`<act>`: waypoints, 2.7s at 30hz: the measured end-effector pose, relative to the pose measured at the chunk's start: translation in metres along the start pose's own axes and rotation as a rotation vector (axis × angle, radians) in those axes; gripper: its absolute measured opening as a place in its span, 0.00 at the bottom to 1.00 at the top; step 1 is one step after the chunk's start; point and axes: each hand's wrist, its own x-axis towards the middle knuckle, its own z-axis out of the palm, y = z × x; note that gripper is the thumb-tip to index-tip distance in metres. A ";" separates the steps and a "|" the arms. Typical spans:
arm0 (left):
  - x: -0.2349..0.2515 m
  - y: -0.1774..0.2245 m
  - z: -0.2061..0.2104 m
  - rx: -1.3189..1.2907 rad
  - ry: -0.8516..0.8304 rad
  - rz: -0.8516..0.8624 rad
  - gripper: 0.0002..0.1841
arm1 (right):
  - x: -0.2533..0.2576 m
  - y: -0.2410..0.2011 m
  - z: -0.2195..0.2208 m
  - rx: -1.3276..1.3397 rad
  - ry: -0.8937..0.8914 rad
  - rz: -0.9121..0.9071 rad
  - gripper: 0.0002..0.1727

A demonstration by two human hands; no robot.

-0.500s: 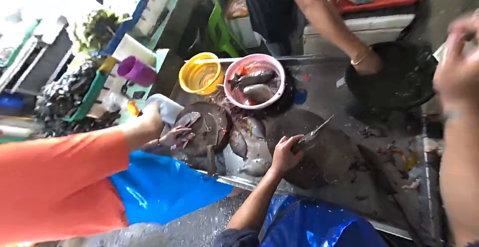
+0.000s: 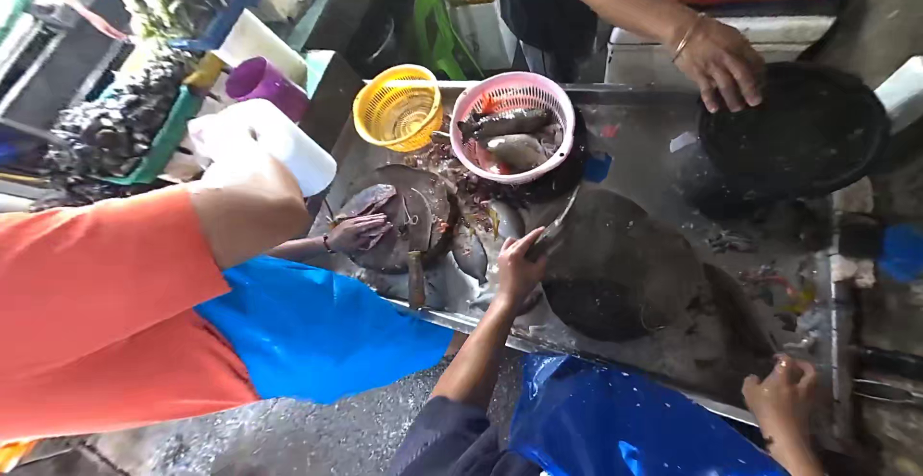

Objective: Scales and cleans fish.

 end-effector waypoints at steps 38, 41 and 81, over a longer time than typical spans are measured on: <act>-0.022 -0.090 -0.014 0.566 -1.206 -0.022 0.23 | -0.066 -0.113 0.003 -0.099 -0.200 -0.252 0.30; -0.013 -0.058 -0.059 0.076 -0.899 -0.139 0.18 | -0.088 -0.098 0.010 -0.174 -0.267 -0.442 0.29; -0.068 0.041 0.085 0.333 -0.670 0.583 0.25 | -0.024 -0.151 -0.070 0.003 -0.634 -0.314 0.19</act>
